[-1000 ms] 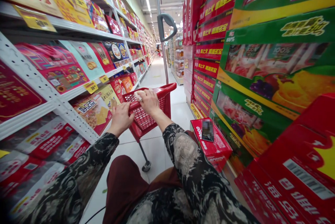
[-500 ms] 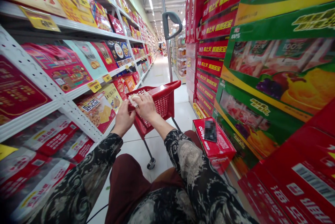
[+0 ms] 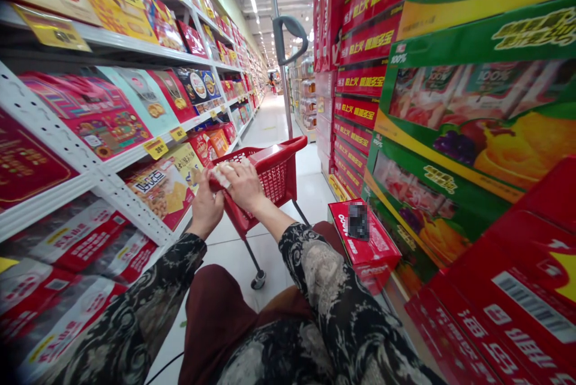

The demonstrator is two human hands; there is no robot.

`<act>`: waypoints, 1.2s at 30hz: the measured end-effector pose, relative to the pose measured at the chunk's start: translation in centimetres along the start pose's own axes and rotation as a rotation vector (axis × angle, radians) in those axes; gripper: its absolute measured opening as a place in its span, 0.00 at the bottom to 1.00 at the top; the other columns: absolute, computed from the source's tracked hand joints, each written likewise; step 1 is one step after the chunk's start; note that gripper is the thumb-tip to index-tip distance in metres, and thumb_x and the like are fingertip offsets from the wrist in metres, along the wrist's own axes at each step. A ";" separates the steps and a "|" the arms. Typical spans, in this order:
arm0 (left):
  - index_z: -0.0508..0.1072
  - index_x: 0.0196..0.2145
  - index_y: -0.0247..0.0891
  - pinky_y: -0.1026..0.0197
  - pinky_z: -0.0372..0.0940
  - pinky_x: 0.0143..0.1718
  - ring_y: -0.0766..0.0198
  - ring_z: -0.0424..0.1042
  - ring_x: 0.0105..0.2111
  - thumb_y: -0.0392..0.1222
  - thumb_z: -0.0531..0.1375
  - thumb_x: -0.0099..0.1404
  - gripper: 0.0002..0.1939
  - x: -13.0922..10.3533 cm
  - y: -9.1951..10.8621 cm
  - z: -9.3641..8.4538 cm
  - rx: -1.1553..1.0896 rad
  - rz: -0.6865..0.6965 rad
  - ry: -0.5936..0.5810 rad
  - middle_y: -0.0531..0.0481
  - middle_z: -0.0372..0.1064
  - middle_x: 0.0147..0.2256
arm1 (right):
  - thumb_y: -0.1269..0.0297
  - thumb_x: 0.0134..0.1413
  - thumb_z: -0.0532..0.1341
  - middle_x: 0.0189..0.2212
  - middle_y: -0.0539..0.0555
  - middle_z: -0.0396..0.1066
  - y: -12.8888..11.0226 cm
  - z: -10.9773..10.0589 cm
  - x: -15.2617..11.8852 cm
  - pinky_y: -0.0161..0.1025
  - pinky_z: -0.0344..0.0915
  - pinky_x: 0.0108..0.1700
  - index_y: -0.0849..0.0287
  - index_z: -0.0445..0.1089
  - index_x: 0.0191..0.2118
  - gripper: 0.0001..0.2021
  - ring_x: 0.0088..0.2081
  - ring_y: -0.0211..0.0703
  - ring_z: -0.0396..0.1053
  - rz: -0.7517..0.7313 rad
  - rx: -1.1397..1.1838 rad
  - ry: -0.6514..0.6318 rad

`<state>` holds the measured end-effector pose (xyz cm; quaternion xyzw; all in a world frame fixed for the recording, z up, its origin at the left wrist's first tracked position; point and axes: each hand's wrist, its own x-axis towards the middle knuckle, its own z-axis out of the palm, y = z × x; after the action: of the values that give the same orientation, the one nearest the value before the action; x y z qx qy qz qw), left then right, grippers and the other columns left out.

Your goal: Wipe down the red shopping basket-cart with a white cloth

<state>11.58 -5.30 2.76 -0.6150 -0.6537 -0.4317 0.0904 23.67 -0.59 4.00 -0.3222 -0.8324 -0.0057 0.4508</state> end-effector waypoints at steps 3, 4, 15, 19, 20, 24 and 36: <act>0.47 0.63 0.37 0.49 0.62 0.54 0.52 0.63 0.56 0.35 0.51 0.58 0.35 0.0 -0.1 -0.2 -0.007 0.003 0.013 0.39 0.58 0.59 | 0.68 0.60 0.53 0.55 0.56 0.63 0.3 -0.3 0.3 0.49 0.44 0.64 0.56 0.63 0.55 0.18 0.58 0.46 0.56 -0.010 -0.008 -0.028; 0.47 0.63 0.38 0.49 0.62 0.54 0.53 0.62 0.57 0.35 0.51 0.58 0.35 0.0 -0.1 -0.3 -0.008 0.007 0.016 0.39 0.58 0.59 | 0.68 0.60 0.53 0.55 0.57 0.63 0.7 -0.5 0.5 0.50 0.44 0.64 0.56 0.63 0.55 0.18 0.58 0.47 0.56 0.018 -0.026 -0.025; 0.56 0.59 0.36 0.50 0.57 0.57 0.55 0.60 0.58 0.43 0.49 0.63 0.27 1.3 0.8 -0.4 0.034 0.066 0.028 0.40 0.61 0.57 | 0.69 0.60 0.51 0.57 0.58 0.62 -0.1 -0.1 0.2 0.46 0.43 0.64 0.62 0.62 0.56 0.18 0.59 0.45 0.56 0.059 -0.009 0.009; 0.65 0.53 0.38 0.42 0.46 0.61 0.53 0.55 0.61 0.48 0.46 0.65 0.23 3.3 2.1 -0.6 0.084 0.121 -0.053 0.41 0.61 0.58 | 0.71 0.56 0.52 0.58 0.60 0.61 -0.3 0.1 -0.2 0.50 0.43 0.63 0.64 0.53 0.61 0.26 0.60 0.46 0.56 0.076 0.048 0.003; 0.65 0.53 0.39 0.40 0.45 0.61 0.53 0.57 0.59 0.48 0.45 0.66 0.22 3.6 2.4 -0.6 0.092 0.115 -0.112 0.42 0.63 0.56 | 0.70 0.54 0.53 0.58 0.61 0.61 -0.1 0.1 -0.3 0.51 0.43 0.63 0.64 0.50 0.63 0.29 0.60 0.47 0.56 0.078 0.062 0.005; 0.67 0.51 0.40 0.35 0.40 0.60 0.52 0.65 0.52 0.51 0.47 0.64 0.22 4.1 3.0 -0.3 0.173 0.096 -0.201 0.42 0.69 0.50 | 0.67 0.49 0.56 0.62 0.62 0.53 1.4 -0.4 -0.8 0.54 0.39 0.64 0.64 0.42 0.65 0.38 0.62 0.49 0.52 0.032 0.085 0.003; 0.67 0.52 0.35 0.49 0.55 0.50 0.51 0.66 0.45 0.43 0.49 0.63 0.22 4.8 3.7 0.3 0.330 0.264 -0.122 0.40 0.69 0.43 | 0.71 0.55 0.48 0.56 0.56 0.63 3.2 -0.6 0.3 0.55 0.38 0.64 0.59 0.47 0.64 0.29 0.58 0.45 0.58 0.210 0.042 0.084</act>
<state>13.85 -2.06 7.39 -0.6970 -0.6336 -0.2652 0.2059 25.74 1.89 3.75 -0.3974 -0.7745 0.0455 0.4901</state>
